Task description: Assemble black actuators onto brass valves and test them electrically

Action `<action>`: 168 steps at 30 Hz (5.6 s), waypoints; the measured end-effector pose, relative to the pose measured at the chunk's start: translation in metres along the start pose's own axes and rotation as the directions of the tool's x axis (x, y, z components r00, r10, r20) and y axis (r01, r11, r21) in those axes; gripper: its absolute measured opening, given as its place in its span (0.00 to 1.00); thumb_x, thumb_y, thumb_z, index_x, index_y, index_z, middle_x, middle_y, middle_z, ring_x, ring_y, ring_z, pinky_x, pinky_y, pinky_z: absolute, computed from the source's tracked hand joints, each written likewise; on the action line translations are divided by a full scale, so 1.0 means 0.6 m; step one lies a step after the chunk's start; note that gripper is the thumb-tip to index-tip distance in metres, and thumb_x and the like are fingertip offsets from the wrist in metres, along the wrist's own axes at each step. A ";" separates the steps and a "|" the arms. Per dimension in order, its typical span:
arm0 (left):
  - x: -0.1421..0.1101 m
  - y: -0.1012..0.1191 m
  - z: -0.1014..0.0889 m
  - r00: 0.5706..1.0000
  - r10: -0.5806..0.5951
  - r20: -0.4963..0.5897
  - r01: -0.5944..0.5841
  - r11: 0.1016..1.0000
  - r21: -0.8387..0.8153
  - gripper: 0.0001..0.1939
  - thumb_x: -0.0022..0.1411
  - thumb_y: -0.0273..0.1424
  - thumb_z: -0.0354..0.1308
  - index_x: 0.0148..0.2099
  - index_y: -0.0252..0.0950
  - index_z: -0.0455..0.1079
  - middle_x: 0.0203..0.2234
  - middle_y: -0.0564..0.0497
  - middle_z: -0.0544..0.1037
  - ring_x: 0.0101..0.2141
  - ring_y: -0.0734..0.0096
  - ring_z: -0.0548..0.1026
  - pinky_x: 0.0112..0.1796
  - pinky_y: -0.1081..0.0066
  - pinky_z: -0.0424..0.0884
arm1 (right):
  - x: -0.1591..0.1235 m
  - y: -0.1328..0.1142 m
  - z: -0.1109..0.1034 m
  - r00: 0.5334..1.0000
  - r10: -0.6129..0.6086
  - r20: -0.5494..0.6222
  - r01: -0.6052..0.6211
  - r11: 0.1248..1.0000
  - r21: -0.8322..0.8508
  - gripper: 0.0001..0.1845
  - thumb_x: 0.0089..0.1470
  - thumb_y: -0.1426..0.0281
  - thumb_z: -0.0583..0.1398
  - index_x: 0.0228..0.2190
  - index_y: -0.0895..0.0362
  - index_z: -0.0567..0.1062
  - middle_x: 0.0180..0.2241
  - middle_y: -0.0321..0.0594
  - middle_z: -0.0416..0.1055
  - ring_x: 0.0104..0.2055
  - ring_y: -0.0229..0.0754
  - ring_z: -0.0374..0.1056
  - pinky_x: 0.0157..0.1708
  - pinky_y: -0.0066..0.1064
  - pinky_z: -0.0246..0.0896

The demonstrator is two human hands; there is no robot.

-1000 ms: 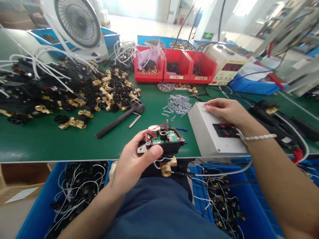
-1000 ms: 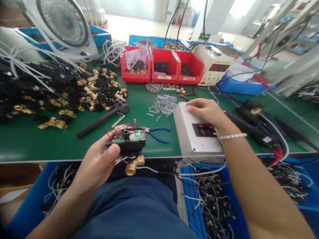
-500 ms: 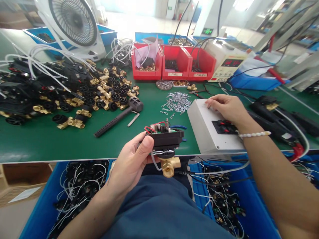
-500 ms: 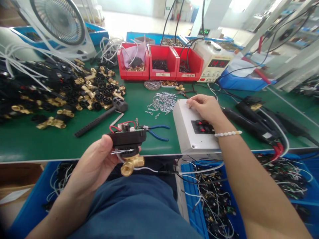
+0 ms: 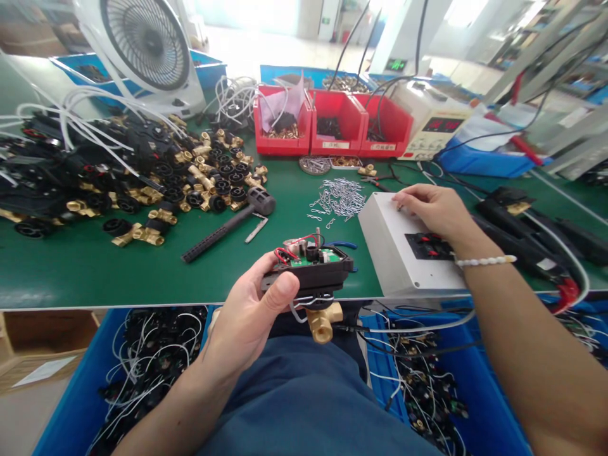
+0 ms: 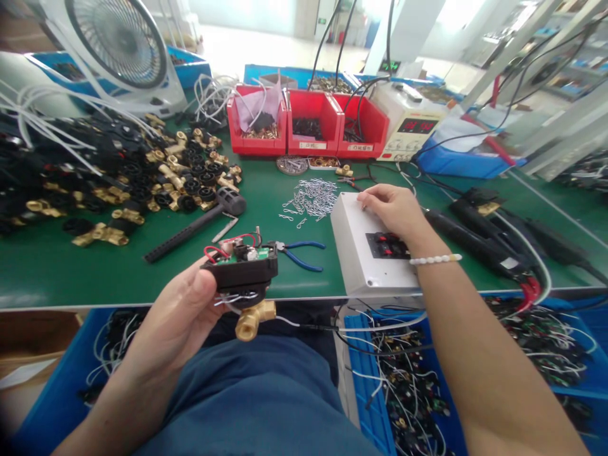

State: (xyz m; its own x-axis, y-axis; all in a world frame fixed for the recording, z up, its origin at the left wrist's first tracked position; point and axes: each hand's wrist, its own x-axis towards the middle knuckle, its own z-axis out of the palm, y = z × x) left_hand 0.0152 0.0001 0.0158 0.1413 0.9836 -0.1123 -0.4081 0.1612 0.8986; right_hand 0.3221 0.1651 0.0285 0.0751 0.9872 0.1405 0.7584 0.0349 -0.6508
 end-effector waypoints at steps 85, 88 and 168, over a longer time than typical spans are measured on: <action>0.008 0.019 0.006 0.973 -0.229 0.009 0.203 0.845 -0.495 0.26 0.77 0.30 0.40 0.42 0.30 0.81 0.33 0.42 0.86 0.32 0.66 0.85 0.36 0.67 0.84 | 0.008 0.005 0.003 0.995 0.023 -0.100 -0.030 0.997 -0.077 0.28 0.62 0.48 0.59 0.22 0.58 0.76 0.21 0.37 0.69 0.24 0.36 0.62 0.28 0.28 0.52; 0.006 0.020 0.007 0.971 -0.235 0.033 0.218 0.825 -0.522 0.28 0.77 0.29 0.38 0.40 0.29 0.82 0.32 0.41 0.86 0.31 0.66 0.85 0.36 0.68 0.84 | 0.014 0.012 0.003 0.995 0.008 -0.103 -0.015 0.997 -0.071 0.35 0.60 0.42 0.56 0.20 0.58 0.76 0.21 0.39 0.69 0.24 0.36 0.61 0.29 0.29 0.52; 0.006 0.014 0.003 0.963 -0.266 0.032 0.241 0.808 -0.537 0.24 0.76 0.32 0.44 0.40 0.29 0.81 0.33 0.42 0.86 0.33 0.66 0.85 0.36 0.69 0.83 | -0.003 -0.010 0.004 0.996 0.055 -0.076 -0.058 0.998 -0.038 0.08 0.50 0.64 0.63 0.26 0.56 0.78 0.27 0.39 0.76 0.26 0.37 0.64 0.32 0.30 0.59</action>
State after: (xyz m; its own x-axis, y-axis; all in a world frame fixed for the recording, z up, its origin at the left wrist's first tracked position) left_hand 0.0138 0.0048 0.0236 0.2738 0.9022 -0.3334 -0.7802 0.4110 0.4715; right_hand 0.3158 0.1636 0.0307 0.1660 0.9730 0.1605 0.7767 -0.0287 -0.6292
